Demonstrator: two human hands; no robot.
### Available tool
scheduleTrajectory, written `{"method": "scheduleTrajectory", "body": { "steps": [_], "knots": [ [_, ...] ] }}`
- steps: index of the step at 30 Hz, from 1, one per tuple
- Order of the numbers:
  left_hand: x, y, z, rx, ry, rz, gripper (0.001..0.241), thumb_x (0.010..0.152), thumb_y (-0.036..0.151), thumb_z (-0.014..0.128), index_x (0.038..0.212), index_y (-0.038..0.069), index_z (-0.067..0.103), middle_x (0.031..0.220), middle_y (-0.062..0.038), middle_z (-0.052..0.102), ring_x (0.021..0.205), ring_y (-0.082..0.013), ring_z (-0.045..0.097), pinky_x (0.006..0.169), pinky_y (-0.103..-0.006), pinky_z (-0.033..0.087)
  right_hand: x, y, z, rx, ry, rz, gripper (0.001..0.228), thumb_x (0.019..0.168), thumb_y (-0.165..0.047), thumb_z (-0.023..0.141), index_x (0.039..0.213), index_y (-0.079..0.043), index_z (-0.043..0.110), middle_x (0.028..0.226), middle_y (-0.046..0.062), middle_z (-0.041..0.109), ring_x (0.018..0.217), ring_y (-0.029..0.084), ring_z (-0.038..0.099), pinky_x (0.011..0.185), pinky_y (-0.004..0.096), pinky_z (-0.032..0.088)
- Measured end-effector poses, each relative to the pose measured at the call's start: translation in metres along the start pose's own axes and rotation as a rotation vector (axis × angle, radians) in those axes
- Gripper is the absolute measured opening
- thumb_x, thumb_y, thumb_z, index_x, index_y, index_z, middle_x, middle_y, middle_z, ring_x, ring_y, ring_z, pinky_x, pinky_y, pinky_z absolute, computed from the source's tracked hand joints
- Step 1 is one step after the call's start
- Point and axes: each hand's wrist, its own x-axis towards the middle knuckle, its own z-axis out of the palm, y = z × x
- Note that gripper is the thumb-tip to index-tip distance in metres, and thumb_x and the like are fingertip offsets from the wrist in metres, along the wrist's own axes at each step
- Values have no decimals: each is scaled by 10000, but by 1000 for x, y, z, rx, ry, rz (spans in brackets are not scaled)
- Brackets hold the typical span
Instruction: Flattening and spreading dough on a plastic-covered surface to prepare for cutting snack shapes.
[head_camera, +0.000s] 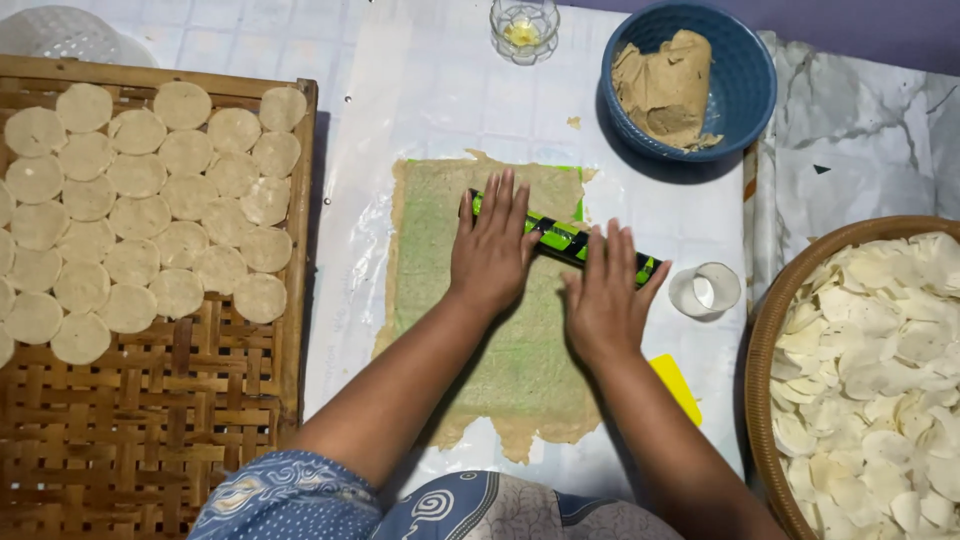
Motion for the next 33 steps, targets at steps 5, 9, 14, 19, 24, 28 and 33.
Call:
{"method": "scheduleTrajectory", "body": {
  "steps": [5,9,14,19,24,28,33],
  "knots": [
    [2,-12,31,20,33,57,644,1101,460,283,1638,113,208,1705,-156,186,1579,-316,152,1272,-534,68,7,15,31,-122,-108,-93,838,1066,-619,261,1649,-38,103,1725,208,90,1603,326,22,1147,768,-126],
    [46,-14,34,109,-18,60,643,1102,509,218,1616,127,268,1691,-126,237,1570,-292,183,1276,-502,106,43,21,17,-222,-233,-8,861,1059,-694,168,1662,-84,99,1732,148,137,1610,257,64,1158,748,-159],
    [107,-16,44,100,-125,22,743,1052,621,127,1586,140,318,1652,-113,318,1552,-295,233,1257,-476,179,102,67,24,-90,-316,24,866,1053,-733,160,1637,-96,217,1699,126,256,1581,261,197,1173,742,-76],
    [104,-44,26,-113,-163,143,774,976,703,494,1551,198,380,1579,-75,419,1507,-264,350,1231,-456,274,98,81,-22,67,-375,12,770,1017,-530,517,1620,-99,310,1587,179,416,1483,369,383,1203,703,152],
    [74,-45,14,58,-36,332,658,769,393,840,1299,254,476,1225,4,597,1303,-217,535,1235,-512,225,65,76,-27,-14,-135,-140,660,872,-129,746,1482,-171,498,1238,96,566,1220,340,550,1125,559,345],
    [20,-49,-23,4,15,293,601,827,348,786,1339,254,487,1269,-3,592,1334,-233,512,1245,-520,200,29,49,-22,-84,-4,-257,677,840,-262,746,1464,-213,487,1220,89,536,1162,338,546,1120,540,357],
    [-48,-41,-8,-18,170,174,524,966,165,642,1470,114,508,1557,-179,456,1458,-352,406,1213,-536,278,-13,21,21,-46,38,-243,624,968,-121,558,1566,-261,445,1316,180,530,1304,392,499,1166,693,160]
  ]
}}
